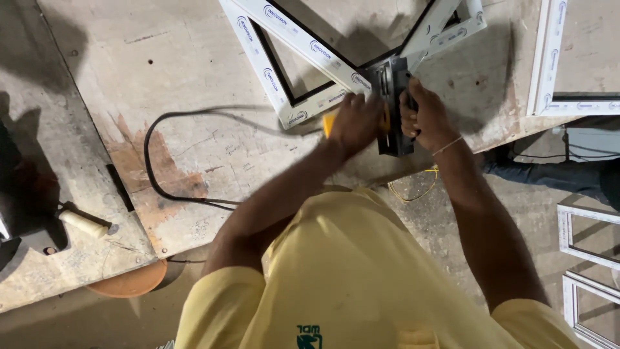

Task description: Assembling window frame sections using a pneumatic stapler.

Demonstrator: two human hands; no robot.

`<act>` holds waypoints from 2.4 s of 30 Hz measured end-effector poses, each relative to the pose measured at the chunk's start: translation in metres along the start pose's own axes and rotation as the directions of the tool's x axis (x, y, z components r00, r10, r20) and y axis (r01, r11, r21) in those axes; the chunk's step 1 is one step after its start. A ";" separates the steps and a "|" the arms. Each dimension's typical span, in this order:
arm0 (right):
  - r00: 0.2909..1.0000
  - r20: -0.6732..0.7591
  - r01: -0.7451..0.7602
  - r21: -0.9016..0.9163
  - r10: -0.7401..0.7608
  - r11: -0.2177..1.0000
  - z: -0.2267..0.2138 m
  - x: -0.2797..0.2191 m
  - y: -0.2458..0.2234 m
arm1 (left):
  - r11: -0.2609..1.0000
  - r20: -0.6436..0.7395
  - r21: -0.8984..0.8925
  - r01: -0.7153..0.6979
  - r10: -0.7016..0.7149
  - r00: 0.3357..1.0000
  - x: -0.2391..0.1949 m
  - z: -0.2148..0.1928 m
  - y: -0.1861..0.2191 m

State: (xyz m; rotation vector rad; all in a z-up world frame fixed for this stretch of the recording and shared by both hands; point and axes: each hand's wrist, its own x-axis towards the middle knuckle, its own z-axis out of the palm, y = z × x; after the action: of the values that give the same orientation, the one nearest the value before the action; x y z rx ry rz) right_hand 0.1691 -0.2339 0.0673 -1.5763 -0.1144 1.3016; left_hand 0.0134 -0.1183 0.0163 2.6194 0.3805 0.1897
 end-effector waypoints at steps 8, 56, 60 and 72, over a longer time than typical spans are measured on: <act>0.999 0.001 0.050 -0.040 -0.050 0.998 0.006 -0.006 -0.003 | 1.000 -0.039 -0.006 -0.007 0.007 0.999 -0.008 -0.004 0.006; 0.983 -0.168 0.072 -0.051 -0.080 0.996 0.028 -0.106 0.066 | 0.988 0.169 -0.078 0.132 -0.117 0.979 -0.004 -0.068 -0.067; 0.962 -0.252 0.070 -0.153 -0.107 0.986 -0.014 -0.133 0.116 | 0.983 0.195 0.181 -0.022 -0.014 0.981 0.005 -0.018 -0.074; 0.931 -0.357 -0.094 -0.037 0.075 0.995 -0.053 -0.109 0.139 | 0.825 0.457 0.110 -0.554 0.453 0.765 -0.017 0.001 -0.092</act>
State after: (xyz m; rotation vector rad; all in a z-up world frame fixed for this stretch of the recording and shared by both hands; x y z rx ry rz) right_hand 0.0956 -0.3992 0.0305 -1.8551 0.1480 1.0638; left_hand -0.0240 -0.0465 -0.0302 2.8448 -0.5020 -0.2577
